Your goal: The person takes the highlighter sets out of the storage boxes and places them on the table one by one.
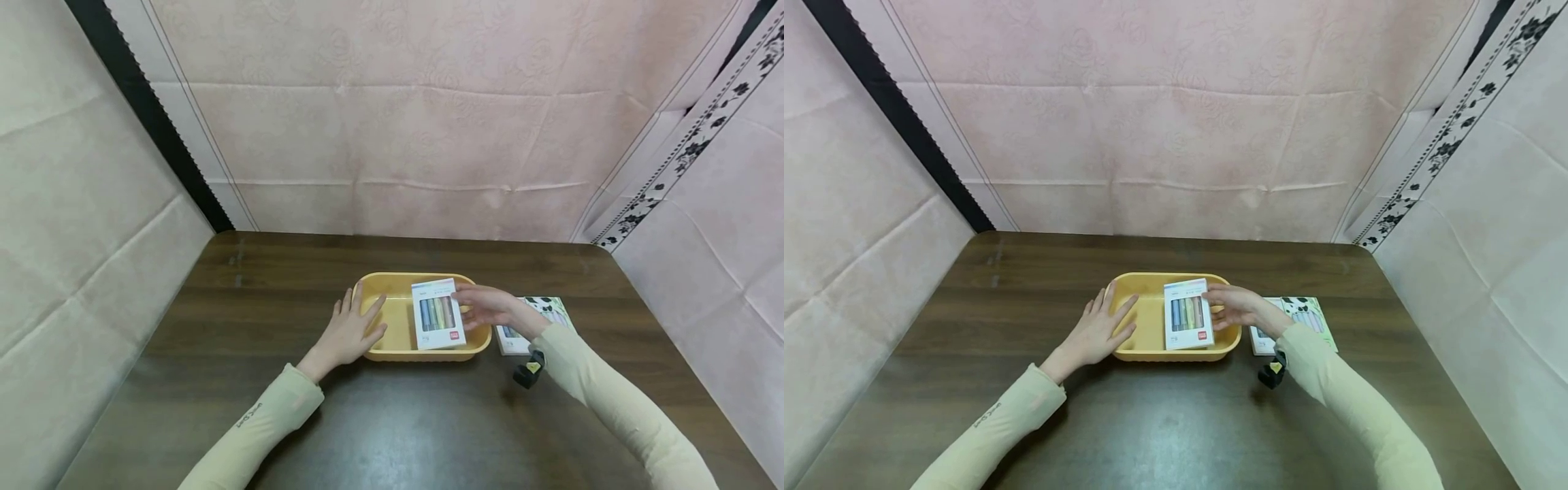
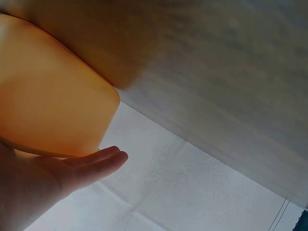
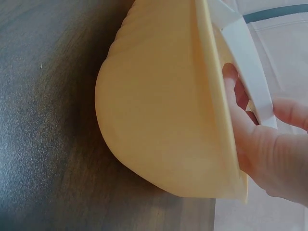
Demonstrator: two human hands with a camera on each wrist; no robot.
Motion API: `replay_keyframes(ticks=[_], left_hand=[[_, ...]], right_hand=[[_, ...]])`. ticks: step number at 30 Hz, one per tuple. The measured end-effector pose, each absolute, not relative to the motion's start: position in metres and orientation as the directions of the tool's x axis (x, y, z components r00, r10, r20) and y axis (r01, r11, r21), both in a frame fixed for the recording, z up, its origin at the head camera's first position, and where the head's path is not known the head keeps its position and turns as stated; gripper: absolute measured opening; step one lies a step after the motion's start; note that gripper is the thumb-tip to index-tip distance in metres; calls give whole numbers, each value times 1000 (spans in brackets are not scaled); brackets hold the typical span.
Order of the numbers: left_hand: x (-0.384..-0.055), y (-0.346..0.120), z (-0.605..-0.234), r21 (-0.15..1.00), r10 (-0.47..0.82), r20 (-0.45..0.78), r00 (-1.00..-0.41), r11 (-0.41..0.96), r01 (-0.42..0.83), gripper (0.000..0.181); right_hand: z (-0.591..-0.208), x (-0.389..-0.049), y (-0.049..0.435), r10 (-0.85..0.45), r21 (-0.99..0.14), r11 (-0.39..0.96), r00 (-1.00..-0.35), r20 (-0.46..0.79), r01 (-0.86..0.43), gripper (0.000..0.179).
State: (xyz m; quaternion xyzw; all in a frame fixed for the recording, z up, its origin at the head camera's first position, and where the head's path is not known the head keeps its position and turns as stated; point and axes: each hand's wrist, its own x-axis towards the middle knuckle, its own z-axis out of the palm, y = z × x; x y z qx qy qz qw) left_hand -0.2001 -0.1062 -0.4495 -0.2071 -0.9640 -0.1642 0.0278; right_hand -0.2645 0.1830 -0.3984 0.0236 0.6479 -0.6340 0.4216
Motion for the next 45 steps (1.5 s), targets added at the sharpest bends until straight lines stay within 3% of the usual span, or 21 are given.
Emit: replay_keyframes(ticks=[16, 35, 45], left_hand=[[-198, -105, -450, 327, 396, 118, -910, 850, 413, 58], [-200, -106, -448, 325, 397, 122, -910, 850, 415, 59], [-199, -107, -449, 327, 400, 119, -909, 848, 416, 59]], right_hand=[[-386, -259, 200, -485, -830, 148, -692, -535, 538, 64], [-378, -257, 214, -500, -890, 228, -737, -454, 394, 52], [-375, -254, 223, -471, -885, 226, -750, -464, 406, 57]])
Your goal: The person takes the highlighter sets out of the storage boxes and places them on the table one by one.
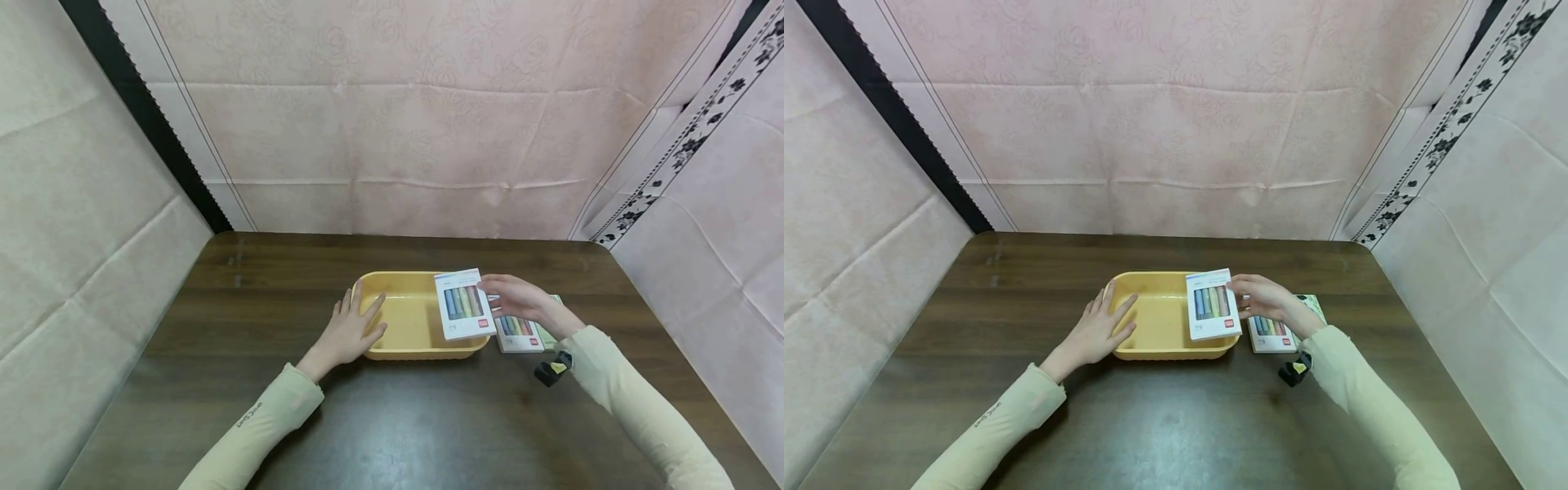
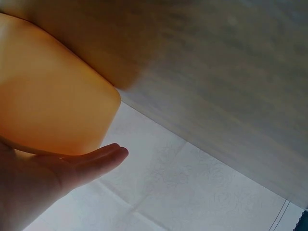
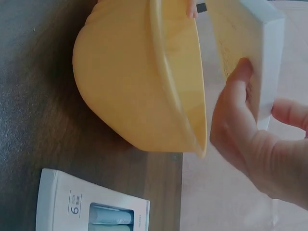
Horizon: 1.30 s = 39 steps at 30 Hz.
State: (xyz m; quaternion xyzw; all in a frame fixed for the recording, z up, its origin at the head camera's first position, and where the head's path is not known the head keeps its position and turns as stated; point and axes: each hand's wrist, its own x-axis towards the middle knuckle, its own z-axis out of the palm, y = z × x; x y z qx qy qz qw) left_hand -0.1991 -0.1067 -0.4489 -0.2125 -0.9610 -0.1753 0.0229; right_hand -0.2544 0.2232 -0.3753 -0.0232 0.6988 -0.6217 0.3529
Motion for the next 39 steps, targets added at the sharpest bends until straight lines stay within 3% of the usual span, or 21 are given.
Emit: replay_keyframes(ticks=[12, 24, 35, 39], left_hand=[[-199, -107, -449, 332, 404, 132, -905, 843, 424, 58], [-200, -107, -450, 330, 403, 136, -905, 843, 425, 58], [-200, -107, -451, 331, 402, 122, -907, 845, 419, 59], [-200, -107, -451, 329, 401, 121, -908, 847, 418, 59]], right_hand=[[-373, -250, 239, -481, -889, 184, -750, -454, 420, 43], [-370, -246, 257, -462, -896, 183, -770, -441, 404, 54], [-368, -245, 275, -433, -898, 202, -787, -440, 392, 55], [-369, -246, 283, -430, -900, 196, -791, -435, 388, 47]])
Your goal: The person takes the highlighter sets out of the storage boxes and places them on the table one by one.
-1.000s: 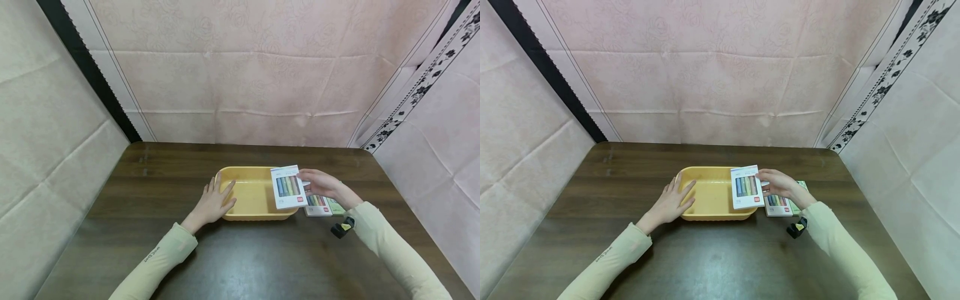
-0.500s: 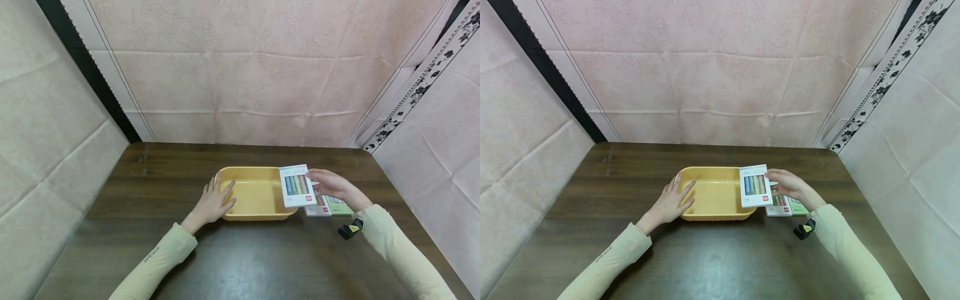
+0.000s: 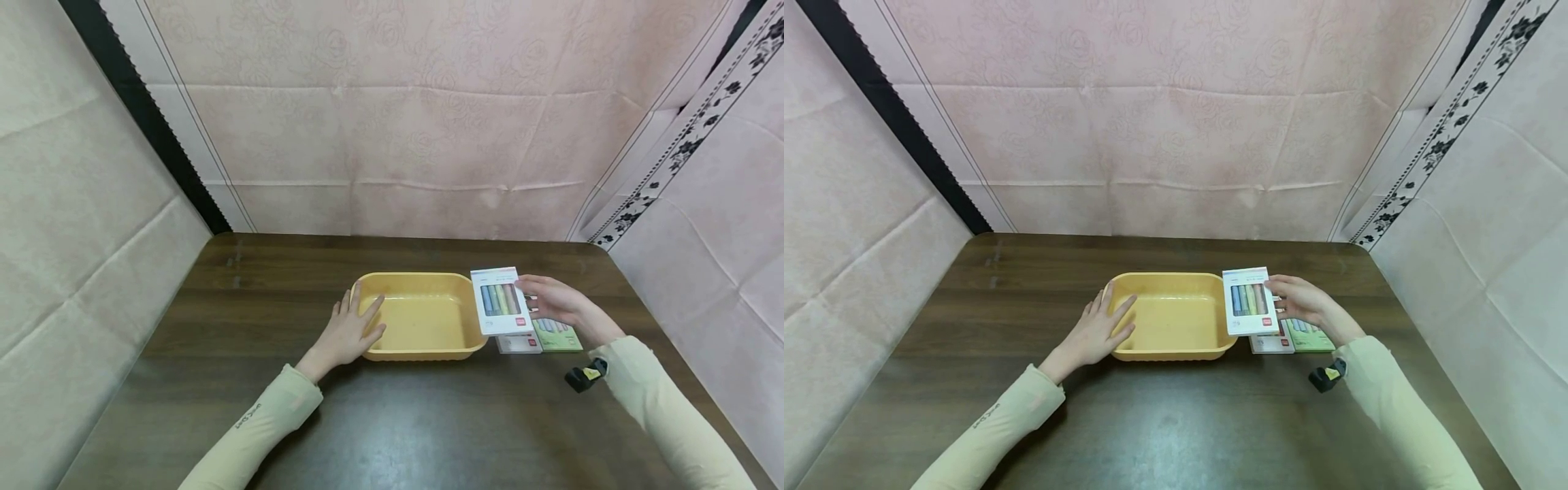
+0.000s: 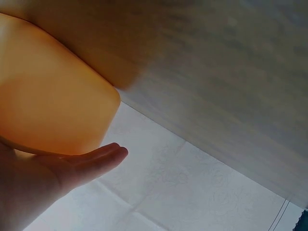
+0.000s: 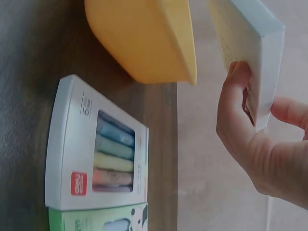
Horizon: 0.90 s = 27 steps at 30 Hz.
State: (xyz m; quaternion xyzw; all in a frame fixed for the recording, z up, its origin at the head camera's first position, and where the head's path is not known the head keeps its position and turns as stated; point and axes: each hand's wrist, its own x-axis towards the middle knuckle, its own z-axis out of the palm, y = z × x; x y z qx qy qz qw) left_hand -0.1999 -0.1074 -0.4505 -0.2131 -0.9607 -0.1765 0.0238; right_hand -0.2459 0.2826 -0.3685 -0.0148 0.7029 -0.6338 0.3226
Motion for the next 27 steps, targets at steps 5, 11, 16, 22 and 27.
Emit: replay_keyframes(ticks=[5, 11, 16, 22, 27], left_hand=[[-199, -107, -450, 326, 402, 117, -908, 848, 418, 59], [-198, -108, -449, 332, 402, 126, -907, 845, 420, 58], [-198, -108, -450, 337, 402, 124, -907, 843, 420, 58], [-198, -107, -450, 349, 403, 111, -908, 840, 416, 59], [-199, -107, -449, 343, 403, 118, -907, 841, 418, 58]], right_hand=[[-371, -247, 294, -446, -897, 169, -780, -439, 408, 32], [-373, -246, 304, -429, -884, 182, -774, -465, 430, 42], [-375, -246, 314, -412, -875, 219, -772, -483, 431, 40], [-381, -246, 330, -440, -874, 223, -756, -485, 431, 19], [-391, -254, 351, -591, -896, 154, -687, -422, 417, 17]])
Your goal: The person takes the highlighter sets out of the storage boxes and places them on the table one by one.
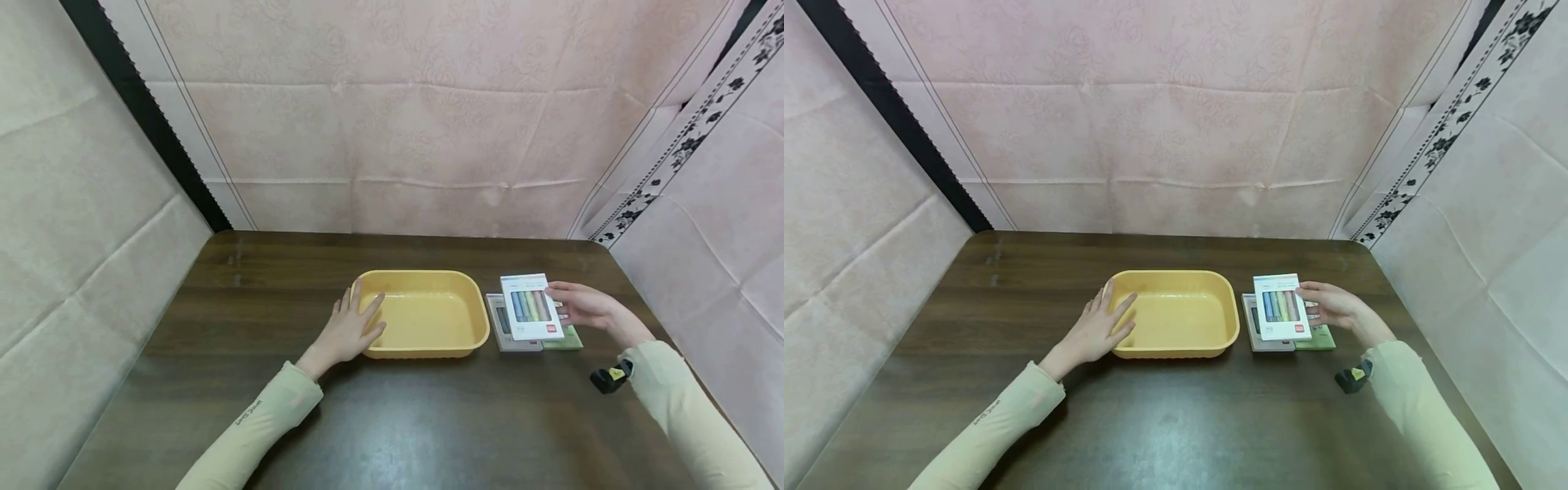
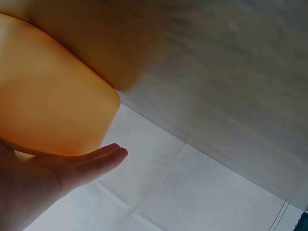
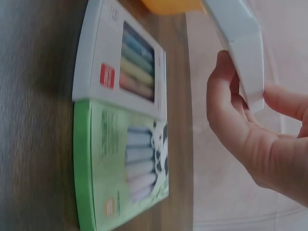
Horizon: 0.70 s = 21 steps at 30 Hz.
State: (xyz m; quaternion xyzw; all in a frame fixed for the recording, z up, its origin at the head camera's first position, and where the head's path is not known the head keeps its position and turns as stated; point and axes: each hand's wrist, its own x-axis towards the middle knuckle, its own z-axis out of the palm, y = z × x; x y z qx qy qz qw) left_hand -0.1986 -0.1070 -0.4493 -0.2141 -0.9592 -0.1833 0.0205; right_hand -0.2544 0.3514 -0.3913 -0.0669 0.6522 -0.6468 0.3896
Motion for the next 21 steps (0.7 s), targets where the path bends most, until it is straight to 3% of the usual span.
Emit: replay_keyframes(ticks=[6, 14, 21], left_hand=[[-200, -107, -450, 347, 401, 113, -909, 842, 414, 58], [-200, -108, -453, 344, 406, 105, -908, 842, 416, 58], [-201, -108, -453, 337, 412, 119, -903, 839, 427, 58]], right_hand=[[-396, -254, 371, -628, -880, 120, -651, -426, 460, 17], [-390, -245, 384, -508, -849, 129, -701, -500, 512, 18], [-389, -247, 401, -470, -825, 143, -696, -543, 547, 16]])
